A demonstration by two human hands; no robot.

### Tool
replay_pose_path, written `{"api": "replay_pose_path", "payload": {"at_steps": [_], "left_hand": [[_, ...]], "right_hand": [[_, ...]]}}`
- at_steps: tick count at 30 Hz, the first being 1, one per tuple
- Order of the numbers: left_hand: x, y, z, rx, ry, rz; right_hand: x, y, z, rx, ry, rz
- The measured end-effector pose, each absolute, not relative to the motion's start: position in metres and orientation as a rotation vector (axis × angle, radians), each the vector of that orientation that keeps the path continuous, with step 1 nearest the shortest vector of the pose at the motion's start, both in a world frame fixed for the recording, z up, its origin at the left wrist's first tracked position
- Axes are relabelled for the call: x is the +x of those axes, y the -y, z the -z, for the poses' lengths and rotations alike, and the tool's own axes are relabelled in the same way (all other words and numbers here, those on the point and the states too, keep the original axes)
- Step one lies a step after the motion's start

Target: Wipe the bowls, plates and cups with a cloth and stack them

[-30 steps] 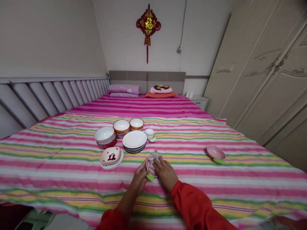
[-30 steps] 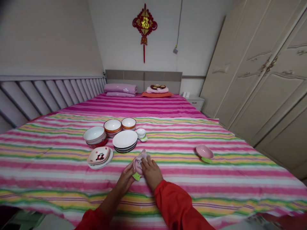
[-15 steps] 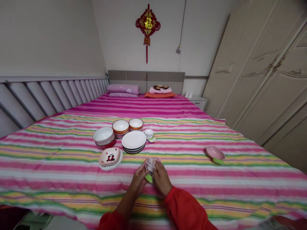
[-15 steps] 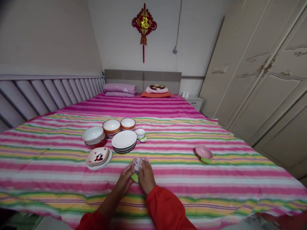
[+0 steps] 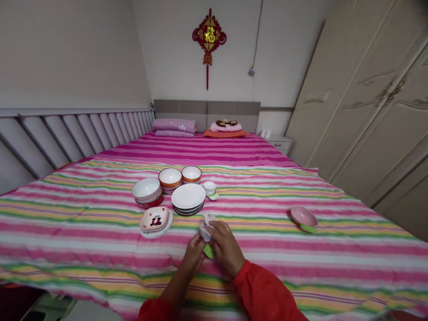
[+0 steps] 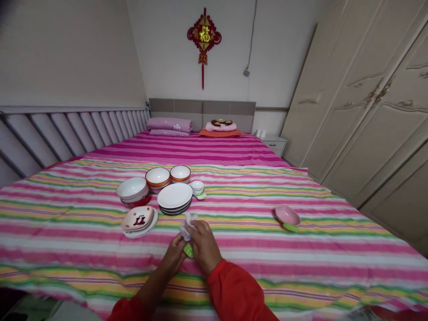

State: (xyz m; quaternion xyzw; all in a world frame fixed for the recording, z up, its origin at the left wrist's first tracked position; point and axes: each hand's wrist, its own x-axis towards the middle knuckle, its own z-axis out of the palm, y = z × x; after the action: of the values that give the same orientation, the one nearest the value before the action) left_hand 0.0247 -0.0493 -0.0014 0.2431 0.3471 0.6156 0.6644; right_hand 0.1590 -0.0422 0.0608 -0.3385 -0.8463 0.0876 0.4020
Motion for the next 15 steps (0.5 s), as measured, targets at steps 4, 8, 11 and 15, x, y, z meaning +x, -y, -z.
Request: {"api": "replay_pose_path", "payload": {"at_steps": [4,8,11,15], "left_hand": [[0.023,0.049,0.003,0.556,-0.81,-1.374],[0.021,0.051,-0.002,0.555,-0.808,-1.346],[0.022,0.052,-0.005,0.554,-0.772,-1.362],[0.025,0.052,-0.004,0.556,-0.793,-1.359]], "right_hand": [[0.147,0.03,-0.049,-0.87,2.228,-0.118],[0.158,0.014,-0.044,-1.098,2.129,-0.135],[0.171,0.014,-0.04,-1.298,2.011,-0.145],[0.178,0.035,-0.024,-1.367,1.836,-0.238]]}}
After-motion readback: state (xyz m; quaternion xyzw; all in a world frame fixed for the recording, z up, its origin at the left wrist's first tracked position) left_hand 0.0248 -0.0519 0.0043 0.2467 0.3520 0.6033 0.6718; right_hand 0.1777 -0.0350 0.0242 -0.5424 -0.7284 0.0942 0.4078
